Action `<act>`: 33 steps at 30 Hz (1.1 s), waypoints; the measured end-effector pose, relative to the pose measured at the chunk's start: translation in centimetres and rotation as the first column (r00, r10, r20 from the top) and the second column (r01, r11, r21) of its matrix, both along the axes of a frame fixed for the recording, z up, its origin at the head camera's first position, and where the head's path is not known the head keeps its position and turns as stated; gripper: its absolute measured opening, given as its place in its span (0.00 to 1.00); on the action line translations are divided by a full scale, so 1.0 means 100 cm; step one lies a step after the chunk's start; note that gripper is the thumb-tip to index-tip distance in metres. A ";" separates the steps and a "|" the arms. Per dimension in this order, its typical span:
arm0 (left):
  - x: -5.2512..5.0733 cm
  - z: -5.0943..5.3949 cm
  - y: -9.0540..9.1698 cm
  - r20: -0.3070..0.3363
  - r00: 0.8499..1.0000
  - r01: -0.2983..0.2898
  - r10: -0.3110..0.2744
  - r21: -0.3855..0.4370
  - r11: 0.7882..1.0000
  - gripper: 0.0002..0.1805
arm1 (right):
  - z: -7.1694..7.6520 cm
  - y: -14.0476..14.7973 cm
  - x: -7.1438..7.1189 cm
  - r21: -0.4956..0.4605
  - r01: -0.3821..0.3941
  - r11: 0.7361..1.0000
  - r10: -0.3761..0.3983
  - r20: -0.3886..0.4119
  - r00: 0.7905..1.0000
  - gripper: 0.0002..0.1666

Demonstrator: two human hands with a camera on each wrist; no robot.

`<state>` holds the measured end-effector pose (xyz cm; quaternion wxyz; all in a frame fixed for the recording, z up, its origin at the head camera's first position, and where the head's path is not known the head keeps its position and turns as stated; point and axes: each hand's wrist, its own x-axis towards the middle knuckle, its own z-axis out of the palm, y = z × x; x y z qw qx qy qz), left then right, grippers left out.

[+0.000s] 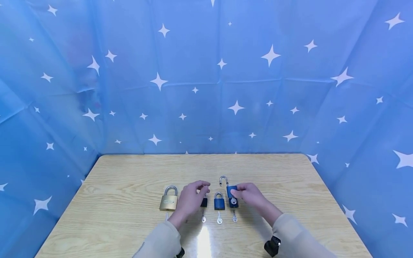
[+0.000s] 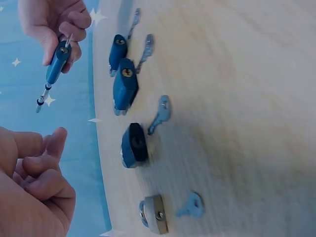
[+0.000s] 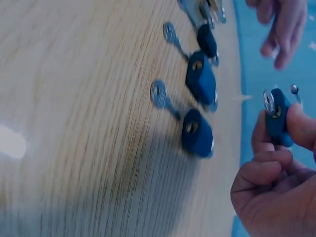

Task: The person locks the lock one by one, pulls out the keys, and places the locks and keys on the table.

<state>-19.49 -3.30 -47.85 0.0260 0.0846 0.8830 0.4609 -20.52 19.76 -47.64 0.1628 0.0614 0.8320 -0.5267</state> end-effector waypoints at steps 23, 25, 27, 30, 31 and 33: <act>-0.024 -0.006 0.013 0.095 0.986 0.089 -0.140 0.414 0.906 0.17 | 0.001 -0.030 0.012 -0.087 -0.090 0.992 0.086 -0.048 0.995 0.14; -0.025 -0.006 0.013 0.087 0.987 0.091 -0.138 0.406 0.909 0.17 | 0.001 -0.032 0.013 -0.099 -0.106 0.989 0.100 -0.059 0.993 0.14; -0.025 -0.005 0.014 0.074 0.989 0.089 -0.126 0.384 0.919 0.16 | 0.000 -0.033 0.013 -0.104 -0.126 0.987 0.119 -0.073 0.990 0.14; -0.026 -0.003 0.015 0.043 0.994 0.082 -0.102 0.331 0.940 0.14 | 0.001 -0.035 0.015 -0.108 -0.146 0.983 0.138 -0.080 0.987 0.15; -0.026 -0.002 0.016 0.035 0.995 0.080 -0.096 0.311 0.947 0.13 | 0.001 -0.036 0.016 -0.108 -0.149 0.983 0.141 -0.078 0.987 0.16; -0.026 -0.001 0.017 0.026 0.996 0.071 -0.081 0.276 0.959 0.12 | 0.002 -0.037 0.017 -0.103 -0.148 0.984 0.141 -0.068 0.988 0.16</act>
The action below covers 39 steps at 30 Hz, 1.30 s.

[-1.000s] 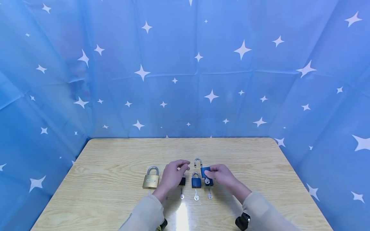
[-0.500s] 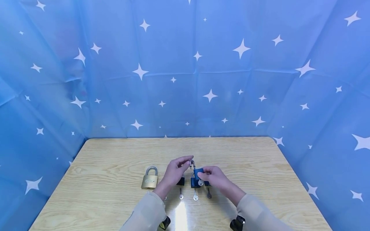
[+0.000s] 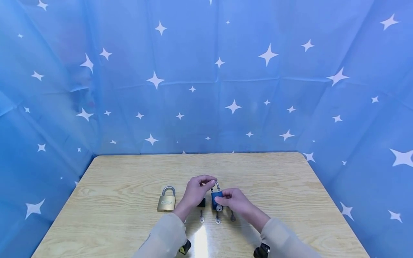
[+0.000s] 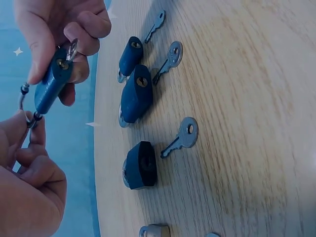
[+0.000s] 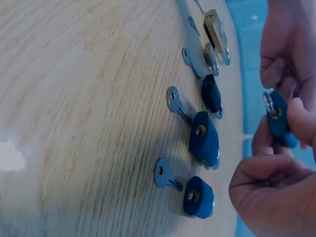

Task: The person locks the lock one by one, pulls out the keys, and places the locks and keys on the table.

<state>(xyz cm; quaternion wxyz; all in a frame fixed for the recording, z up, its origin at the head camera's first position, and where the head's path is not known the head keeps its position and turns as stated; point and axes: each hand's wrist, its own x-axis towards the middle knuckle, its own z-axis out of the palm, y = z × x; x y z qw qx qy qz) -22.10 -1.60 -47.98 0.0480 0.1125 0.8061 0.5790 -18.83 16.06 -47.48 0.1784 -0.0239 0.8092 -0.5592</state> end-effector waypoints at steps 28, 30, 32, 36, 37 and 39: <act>0.001 0.018 0.007 -0.168 0.983 -0.011 -0.068 -0.428 0.904 0.09 | 0.001 -0.010 0.010 0.076 0.135 0.988 -0.132 -0.051 0.990 0.14; 0.000 0.018 0.007 -0.186 0.980 -0.019 -0.073 -0.449 0.893 0.09 | 0.000 -0.011 0.011 0.076 0.151 0.986 -0.146 -0.063 0.987 0.12; -0.001 0.017 0.007 -0.206 0.975 -0.028 -0.078 -0.468 0.883 0.08 | 0.000 -0.012 0.012 0.081 0.167 0.983 -0.161 -0.074 0.984 0.11; -0.002 0.018 0.009 -0.224 0.970 -0.029 -0.098 -0.502 0.865 0.07 | 0.001 -0.015 0.014 0.104 0.196 0.975 -0.187 -0.093 0.978 0.10; -0.002 0.019 0.010 -0.222 0.969 -0.023 -0.105 -0.506 0.862 0.07 | 0.001 -0.015 0.015 0.111 0.203 0.973 -0.193 -0.098 0.976 0.10; -0.002 0.021 0.012 -0.221 0.968 -0.014 -0.118 -0.516 0.856 0.06 | 0.001 -0.016 0.015 0.123 0.217 0.968 -0.205 -0.107 0.973 0.10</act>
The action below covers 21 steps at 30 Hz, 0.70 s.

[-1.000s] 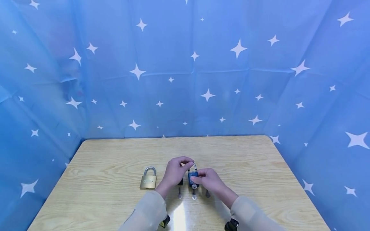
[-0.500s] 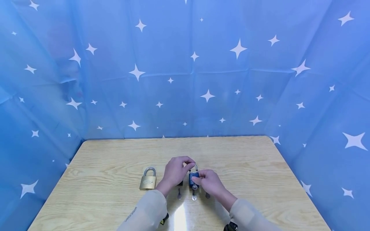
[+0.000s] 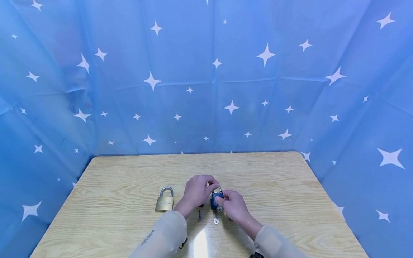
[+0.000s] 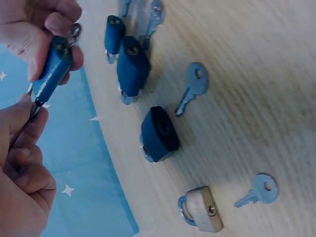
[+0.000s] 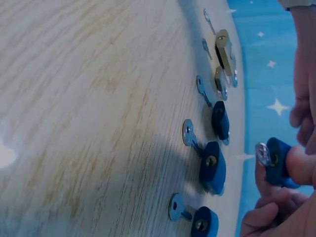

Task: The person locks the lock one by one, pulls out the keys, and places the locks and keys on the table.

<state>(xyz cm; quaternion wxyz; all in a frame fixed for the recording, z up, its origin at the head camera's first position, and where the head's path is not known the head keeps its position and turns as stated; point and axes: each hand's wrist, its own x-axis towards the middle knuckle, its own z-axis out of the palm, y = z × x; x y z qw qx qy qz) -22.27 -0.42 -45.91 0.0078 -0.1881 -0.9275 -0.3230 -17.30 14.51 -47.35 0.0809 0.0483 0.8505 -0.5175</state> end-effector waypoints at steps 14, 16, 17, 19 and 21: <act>0.002 -0.002 0.006 0.011 0.999 0.035 -0.035 -0.009 0.999 0.05 | 0.001 0.002 0.001 0.055 0.044 0.998 -0.042 -0.028 0.999 0.09; 0.002 -0.003 0.006 0.005 1.000 0.027 -0.027 -0.005 1.000 0.04 | 0.001 0.002 -0.001 0.049 0.036 0.998 -0.035 -0.020 0.999 0.09; 0.002 -0.003 0.006 0.004 1.000 0.021 -0.021 -0.001 1.000 0.04 | 0.001 0.002 -0.002 0.043 0.035 0.998 -0.034 -0.011 0.999 0.10; 0.002 -0.003 0.006 0.005 1.000 0.010 -0.010 0.006 1.000 0.04 | 0.001 0.003 -0.003 0.034 0.034 0.999 -0.034 0.000 0.999 0.10; 0.002 -0.003 0.006 0.011 1.000 0.001 -0.001 0.018 1.000 0.05 | 0.001 0.004 -0.005 0.027 0.029 0.999 -0.029 0.008 1.000 0.11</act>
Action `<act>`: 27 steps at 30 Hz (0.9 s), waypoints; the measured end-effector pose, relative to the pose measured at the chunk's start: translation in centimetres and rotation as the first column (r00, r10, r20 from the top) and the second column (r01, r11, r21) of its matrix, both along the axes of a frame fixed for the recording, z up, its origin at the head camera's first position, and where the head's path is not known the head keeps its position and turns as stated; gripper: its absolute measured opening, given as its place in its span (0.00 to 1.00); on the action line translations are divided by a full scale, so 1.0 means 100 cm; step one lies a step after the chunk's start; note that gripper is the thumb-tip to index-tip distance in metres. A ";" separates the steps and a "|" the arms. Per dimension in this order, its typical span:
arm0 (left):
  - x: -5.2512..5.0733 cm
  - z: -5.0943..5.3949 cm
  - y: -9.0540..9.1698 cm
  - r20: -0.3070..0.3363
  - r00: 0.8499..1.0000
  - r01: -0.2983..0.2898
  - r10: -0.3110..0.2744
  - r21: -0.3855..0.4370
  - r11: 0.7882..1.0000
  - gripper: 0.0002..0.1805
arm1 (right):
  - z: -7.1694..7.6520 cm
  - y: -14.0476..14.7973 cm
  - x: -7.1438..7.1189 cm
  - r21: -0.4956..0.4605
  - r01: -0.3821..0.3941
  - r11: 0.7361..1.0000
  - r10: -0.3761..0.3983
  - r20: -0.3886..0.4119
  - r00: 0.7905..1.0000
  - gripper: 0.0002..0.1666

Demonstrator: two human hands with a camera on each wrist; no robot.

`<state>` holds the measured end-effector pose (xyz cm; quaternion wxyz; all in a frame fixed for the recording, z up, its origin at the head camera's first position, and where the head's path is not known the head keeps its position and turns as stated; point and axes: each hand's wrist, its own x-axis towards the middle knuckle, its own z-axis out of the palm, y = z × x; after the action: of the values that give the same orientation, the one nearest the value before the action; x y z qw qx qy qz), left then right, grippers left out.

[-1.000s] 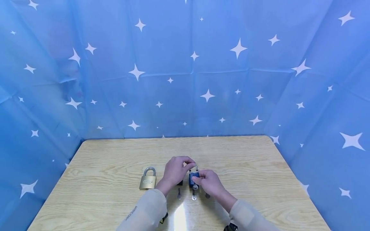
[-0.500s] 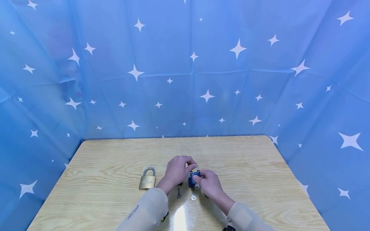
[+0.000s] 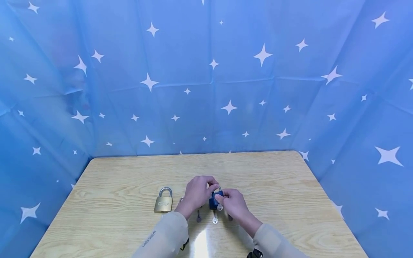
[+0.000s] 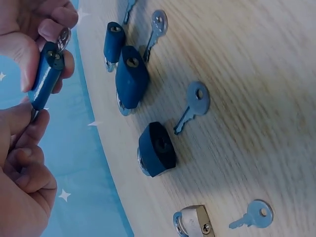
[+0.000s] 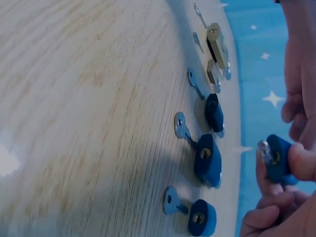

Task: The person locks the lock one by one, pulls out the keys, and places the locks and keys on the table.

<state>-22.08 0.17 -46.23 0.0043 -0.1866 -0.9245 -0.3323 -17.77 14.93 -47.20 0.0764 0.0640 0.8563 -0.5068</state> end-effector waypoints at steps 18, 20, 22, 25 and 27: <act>0.027 -0.014 -0.011 0.182 0.980 -0.115 0.082 0.180 0.977 0.12 | -0.002 0.014 -0.003 -0.060 0.022 0.998 -0.020 0.024 1.000 0.12; 0.034 -0.019 -0.012 0.215 0.974 -0.112 0.067 0.203 0.973 0.11 | -0.003 0.015 -0.004 -0.079 0.020 0.997 -0.017 0.029 0.999 0.13; 0.042 -0.023 -0.012 0.243 0.969 -0.105 0.048 0.226 0.969 0.11 | -0.003 0.016 -0.005 -0.098 0.020 0.995 -0.016 0.038 0.999 0.13; 0.051 -0.027 -0.011 0.277 0.961 -0.080 0.003 0.265 0.961 0.11 | -0.003 0.017 -0.005 -0.120 0.015 0.993 -0.009 0.049 0.999 0.13; 0.055 -0.029 -0.008 0.294 0.956 -0.068 -0.020 0.286 0.956 0.11 | -0.003 0.017 -0.005 -0.128 0.012 0.992 -0.005 0.061 0.998 0.13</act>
<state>-16.57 -0.68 -49.18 -0.1014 -0.1212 -0.8577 -0.4893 -18.25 16.65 -47.49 0.1039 0.0779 0.8190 -0.5589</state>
